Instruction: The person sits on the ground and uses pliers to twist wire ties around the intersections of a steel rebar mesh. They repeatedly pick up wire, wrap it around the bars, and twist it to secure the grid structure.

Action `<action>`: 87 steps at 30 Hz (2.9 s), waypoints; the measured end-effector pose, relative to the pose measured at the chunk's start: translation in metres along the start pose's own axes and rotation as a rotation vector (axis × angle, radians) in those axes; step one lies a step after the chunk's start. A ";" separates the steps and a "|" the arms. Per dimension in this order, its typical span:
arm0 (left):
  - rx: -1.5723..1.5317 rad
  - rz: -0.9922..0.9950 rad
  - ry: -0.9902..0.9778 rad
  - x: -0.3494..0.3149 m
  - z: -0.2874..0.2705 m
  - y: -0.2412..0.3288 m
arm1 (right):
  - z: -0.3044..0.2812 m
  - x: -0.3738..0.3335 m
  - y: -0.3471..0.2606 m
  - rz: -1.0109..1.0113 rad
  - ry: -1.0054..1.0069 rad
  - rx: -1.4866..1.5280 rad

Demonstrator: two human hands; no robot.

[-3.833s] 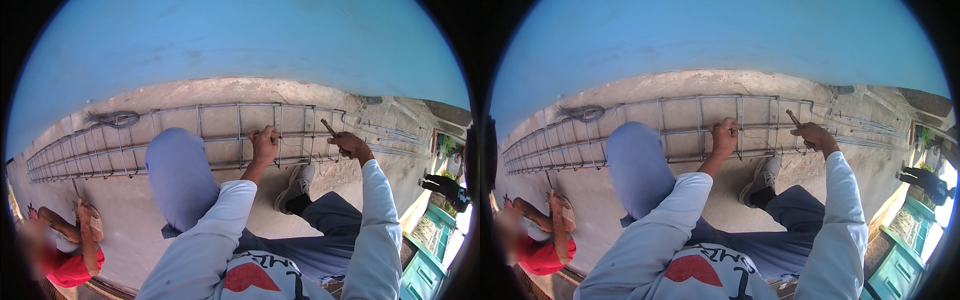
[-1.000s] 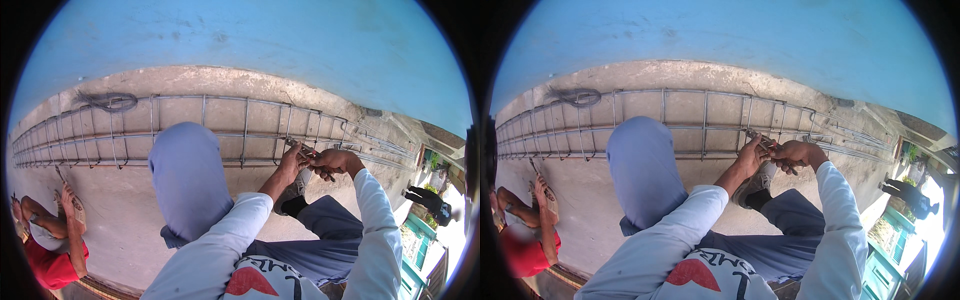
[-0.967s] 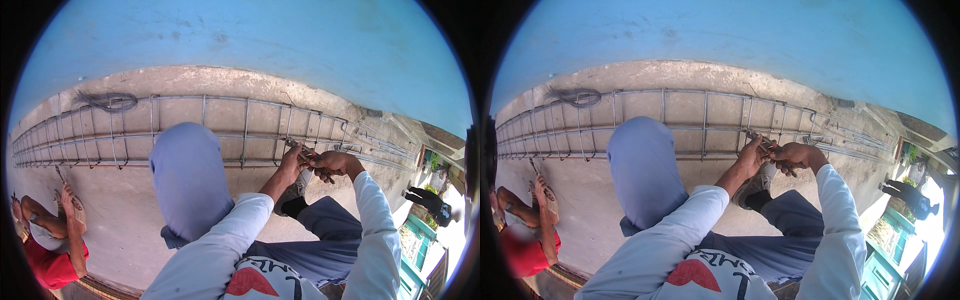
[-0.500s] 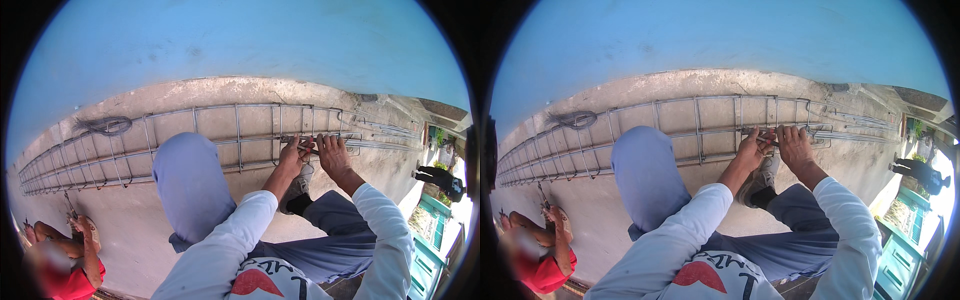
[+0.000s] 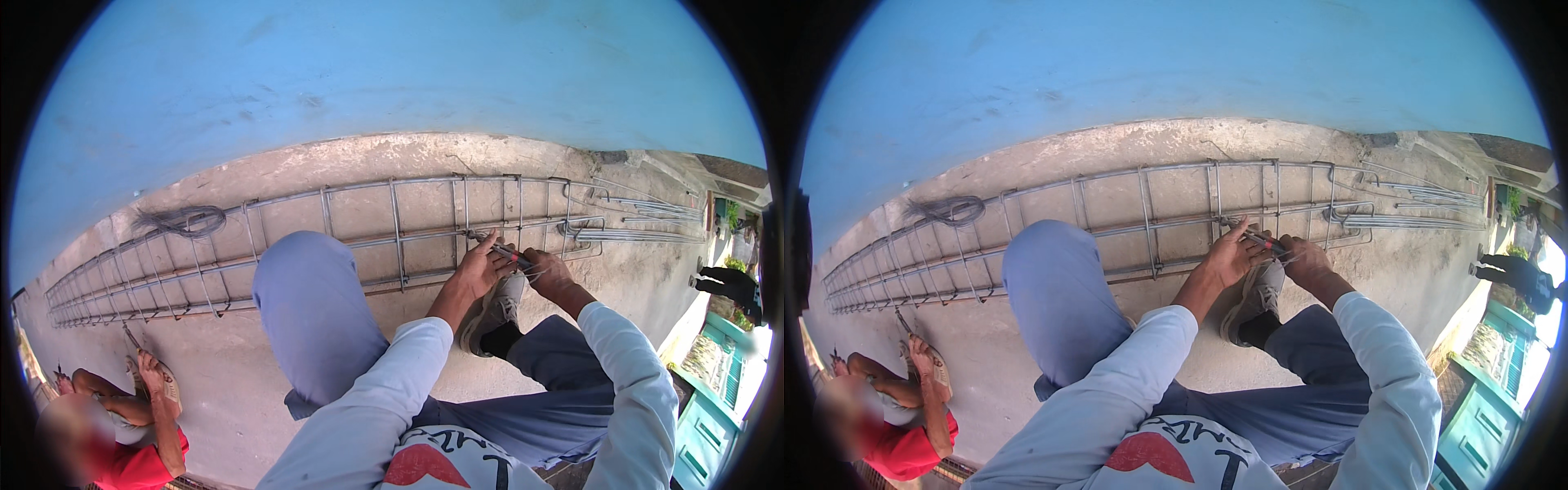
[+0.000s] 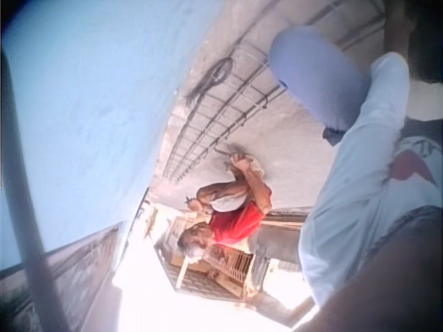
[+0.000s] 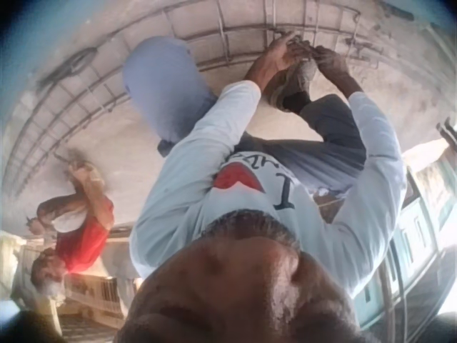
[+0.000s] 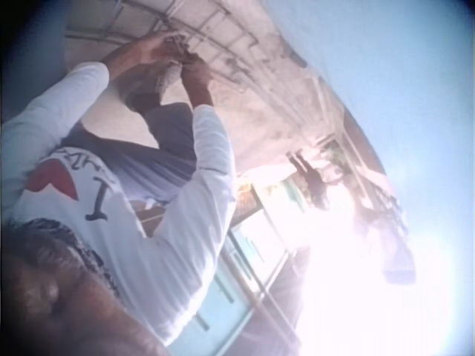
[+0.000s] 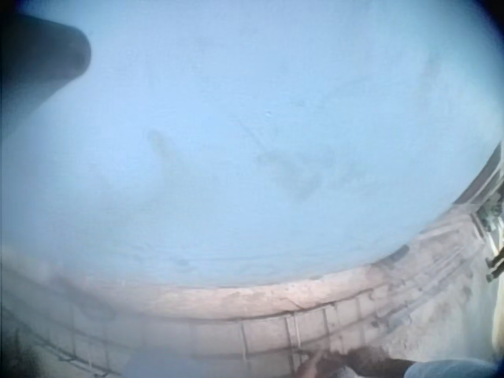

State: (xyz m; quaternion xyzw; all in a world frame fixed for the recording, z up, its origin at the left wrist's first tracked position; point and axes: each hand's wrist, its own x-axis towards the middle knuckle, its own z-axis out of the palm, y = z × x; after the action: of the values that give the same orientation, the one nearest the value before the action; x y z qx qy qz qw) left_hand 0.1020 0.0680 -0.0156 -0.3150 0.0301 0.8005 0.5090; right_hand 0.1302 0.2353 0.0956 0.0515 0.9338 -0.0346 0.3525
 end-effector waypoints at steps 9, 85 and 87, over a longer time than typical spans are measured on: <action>0.112 0.050 0.105 -0.002 0.007 0.000 | 0.018 -0.001 0.014 -0.110 0.065 0.109; 0.231 -0.191 -0.200 -0.017 0.011 0.013 | -0.075 -0.004 -0.030 -0.228 0.138 -0.438; 0.222 -0.168 -0.287 -0.018 0.000 0.017 | -0.077 -0.003 -0.029 -0.202 0.112 -0.462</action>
State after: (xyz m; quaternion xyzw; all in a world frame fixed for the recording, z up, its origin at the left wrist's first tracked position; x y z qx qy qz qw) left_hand 0.0926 0.0457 -0.0109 -0.1412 0.0190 0.7836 0.6047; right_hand 0.0784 0.2141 0.1557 -0.1223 0.9353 0.1475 0.2976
